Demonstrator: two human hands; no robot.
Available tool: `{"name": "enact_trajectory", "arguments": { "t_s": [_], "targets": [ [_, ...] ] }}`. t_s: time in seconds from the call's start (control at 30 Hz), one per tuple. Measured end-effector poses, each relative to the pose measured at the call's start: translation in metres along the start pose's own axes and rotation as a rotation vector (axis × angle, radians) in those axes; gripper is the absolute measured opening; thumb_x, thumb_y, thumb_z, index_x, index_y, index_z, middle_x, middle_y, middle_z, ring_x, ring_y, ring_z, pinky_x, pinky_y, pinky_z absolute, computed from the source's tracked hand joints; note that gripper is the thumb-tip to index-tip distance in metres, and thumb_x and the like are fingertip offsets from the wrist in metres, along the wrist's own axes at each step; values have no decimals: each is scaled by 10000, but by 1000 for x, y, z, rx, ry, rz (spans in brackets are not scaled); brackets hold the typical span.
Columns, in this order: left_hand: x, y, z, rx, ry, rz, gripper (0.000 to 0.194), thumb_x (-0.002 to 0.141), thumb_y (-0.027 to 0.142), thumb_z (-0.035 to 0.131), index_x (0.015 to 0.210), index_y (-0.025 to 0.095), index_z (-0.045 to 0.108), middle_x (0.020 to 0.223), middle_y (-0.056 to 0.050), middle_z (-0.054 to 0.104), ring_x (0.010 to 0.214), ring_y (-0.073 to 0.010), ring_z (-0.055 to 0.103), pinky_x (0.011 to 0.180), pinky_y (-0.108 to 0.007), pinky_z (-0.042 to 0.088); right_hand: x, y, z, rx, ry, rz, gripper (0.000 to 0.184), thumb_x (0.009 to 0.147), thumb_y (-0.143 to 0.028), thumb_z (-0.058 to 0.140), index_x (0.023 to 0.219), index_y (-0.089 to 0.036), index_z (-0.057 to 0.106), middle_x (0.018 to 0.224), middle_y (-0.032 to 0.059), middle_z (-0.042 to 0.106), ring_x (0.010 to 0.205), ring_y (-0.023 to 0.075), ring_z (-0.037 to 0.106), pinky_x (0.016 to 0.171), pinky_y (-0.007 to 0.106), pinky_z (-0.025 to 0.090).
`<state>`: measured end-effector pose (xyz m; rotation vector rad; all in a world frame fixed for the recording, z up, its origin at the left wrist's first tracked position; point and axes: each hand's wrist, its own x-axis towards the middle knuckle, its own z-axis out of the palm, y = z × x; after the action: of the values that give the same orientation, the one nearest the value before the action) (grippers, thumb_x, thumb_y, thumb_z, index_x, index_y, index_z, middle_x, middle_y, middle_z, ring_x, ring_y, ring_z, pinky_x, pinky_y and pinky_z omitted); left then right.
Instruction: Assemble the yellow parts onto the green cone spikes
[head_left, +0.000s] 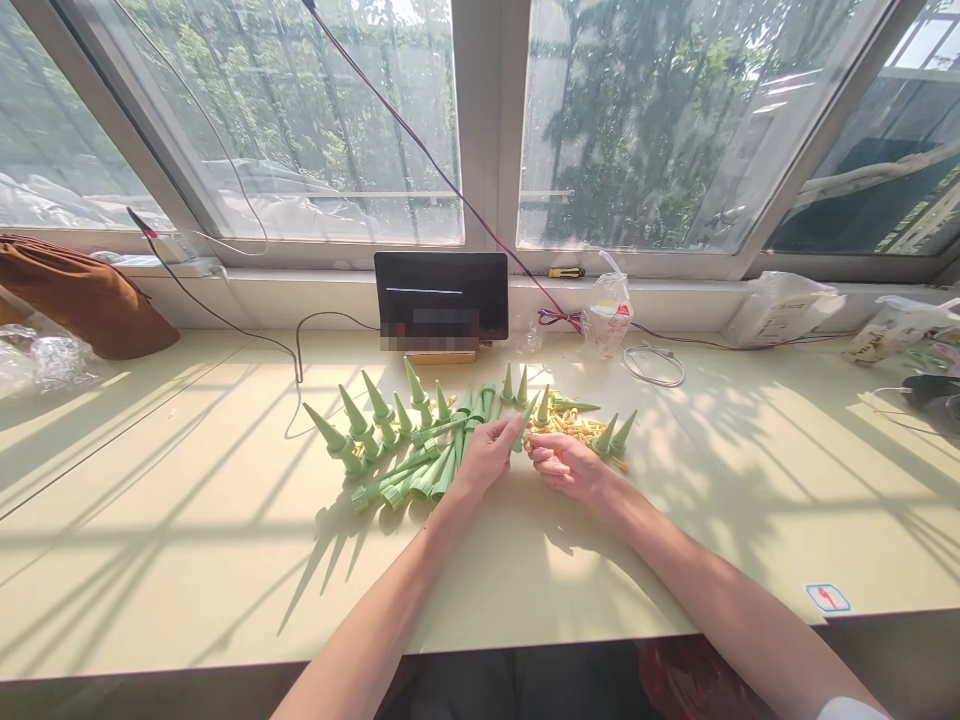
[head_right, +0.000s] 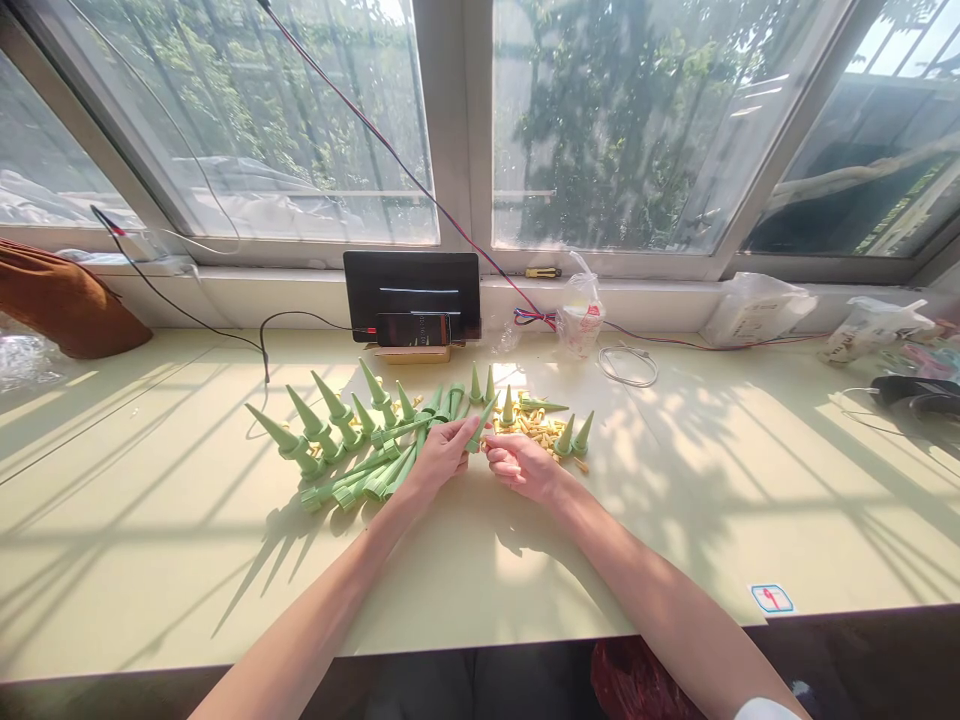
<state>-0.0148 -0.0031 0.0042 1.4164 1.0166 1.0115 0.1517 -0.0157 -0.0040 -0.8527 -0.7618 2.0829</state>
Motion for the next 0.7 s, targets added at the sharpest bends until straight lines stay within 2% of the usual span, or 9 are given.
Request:
{"name": "enact_trajectory", "arguments": {
  "t_s": [0.1,0.2,0.33,0.43,0.5,0.7],
  "targets": [
    [0,2,1,-21,-13,-21,495,818,647,559,737,161,607,564,48,390,393,-38,278,399,-219,212,0,0,0,-49,-5,-31,311,725,-335,770,693,-169,509,557,-91,354,395,9,209,345,163,150],
    [0,2,2,-46,2,-42,489,804,644,582,698,168,550,551,58,354,390,-35,273,398,-212,209,1,2,2,-228,-3,-151,361,769,-441,736,671,-175,513,536,-78,367,381,31,305,345,180,194],
    [1,1,3,-98,44,-89,475,808,613,592,678,160,536,576,39,431,388,-23,258,398,-206,203,2,6,7,-629,153,-394,403,868,-553,588,727,-176,585,516,-44,456,365,84,413,356,228,299],
    [1,0,2,-157,86,-138,412,817,553,598,738,149,602,583,34,467,380,-16,225,397,-204,199,-1,8,10,-853,262,-583,345,909,-516,542,853,-185,621,639,-11,567,442,102,493,444,250,414],
    [1,1,2,-202,98,-159,369,825,507,592,757,145,619,566,35,466,377,-18,213,397,-204,204,-3,8,11,-938,285,-667,288,917,-470,545,929,-194,625,725,12,620,509,118,537,512,267,459],
    [0,4,3,-256,96,-163,323,834,452,569,733,148,603,532,45,436,378,-28,216,396,-204,223,-5,8,8,-1112,272,-766,190,907,-396,577,913,-214,632,780,47,649,642,169,568,612,307,461]
  ]
}}
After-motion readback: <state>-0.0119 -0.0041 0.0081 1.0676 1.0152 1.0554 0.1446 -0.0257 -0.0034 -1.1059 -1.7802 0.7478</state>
